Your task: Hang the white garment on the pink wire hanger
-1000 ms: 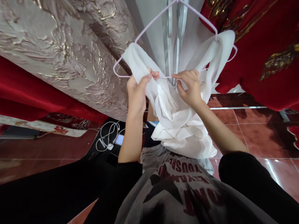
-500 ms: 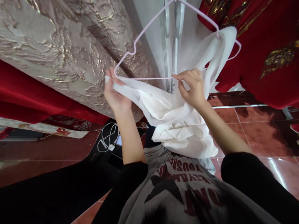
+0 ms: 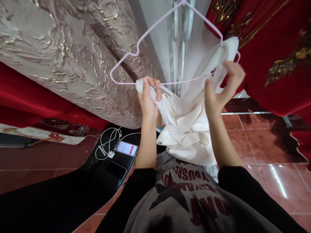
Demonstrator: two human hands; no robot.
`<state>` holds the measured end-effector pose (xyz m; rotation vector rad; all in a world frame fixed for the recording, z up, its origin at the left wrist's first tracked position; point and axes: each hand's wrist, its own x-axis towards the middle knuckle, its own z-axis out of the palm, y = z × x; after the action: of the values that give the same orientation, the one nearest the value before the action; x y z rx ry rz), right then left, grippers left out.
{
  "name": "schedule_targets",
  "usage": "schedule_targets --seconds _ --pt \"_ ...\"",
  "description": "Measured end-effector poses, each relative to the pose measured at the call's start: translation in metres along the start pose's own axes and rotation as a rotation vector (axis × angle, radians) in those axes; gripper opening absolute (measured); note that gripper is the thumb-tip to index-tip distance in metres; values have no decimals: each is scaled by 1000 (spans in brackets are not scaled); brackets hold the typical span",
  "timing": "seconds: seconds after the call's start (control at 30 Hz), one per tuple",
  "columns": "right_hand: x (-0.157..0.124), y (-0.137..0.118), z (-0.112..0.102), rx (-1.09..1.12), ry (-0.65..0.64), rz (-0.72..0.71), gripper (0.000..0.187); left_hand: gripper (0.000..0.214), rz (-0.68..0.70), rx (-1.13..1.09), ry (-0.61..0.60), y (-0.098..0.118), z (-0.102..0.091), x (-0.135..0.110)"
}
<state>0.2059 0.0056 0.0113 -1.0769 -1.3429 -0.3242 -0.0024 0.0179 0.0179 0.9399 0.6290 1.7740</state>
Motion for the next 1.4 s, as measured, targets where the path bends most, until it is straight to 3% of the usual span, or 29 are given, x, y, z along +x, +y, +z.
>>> schedule_targets --seconds 0.07,0.17,0.27,0.4,0.57,0.63,0.73,0.8,0.9,1.0,1.1,1.17,1.23,1.33,1.4 --pt "-2 18 -2 73 96 147 66 42 4 -8 15 0 2 0" --pt "-9 40 2 235 -90 331 65 42 -8 18 56 0 7 -1" --pt "-17 42 4 171 -175 369 50 43 -14 42 71 -1 9 -2" --pt "-9 22 -1 86 -114 354 42 45 41 46 65 -1 5 -2" --pt "41 0 -10 334 -166 418 22 48 24 23 81 5 0 1" --pt "71 -8 -14 493 -330 466 7 49 2 -3 67 9 1 2" --pt "113 -16 -18 727 -550 527 11 46 -3 -36 57 12 2 3" --pt "134 -15 -19 804 -559 685 9 47 -31 -43 55 14 1 4" --pt "144 5 -15 814 -427 987 13 47 -80 -53 48 16 -3 8" --pt "125 34 -11 686 -97 980 16 47 -99 -59 30 18 -8 12" --pt "84 43 -10 507 110 795 29 46 -116 -59 20 17 -9 13" --pt "52 33 -7 428 85 604 37 45 -118 -72 21 14 -7 12" --pt "24 16 -1 411 -34 472 42 45 -116 -99 25 10 -3 10" --pt "1 -1 15 458 -295 454 48 44 -116 -121 43 6 1 5" --pt "-1 3 23 477 -357 477 52 43 -130 -109 35 7 2 1"
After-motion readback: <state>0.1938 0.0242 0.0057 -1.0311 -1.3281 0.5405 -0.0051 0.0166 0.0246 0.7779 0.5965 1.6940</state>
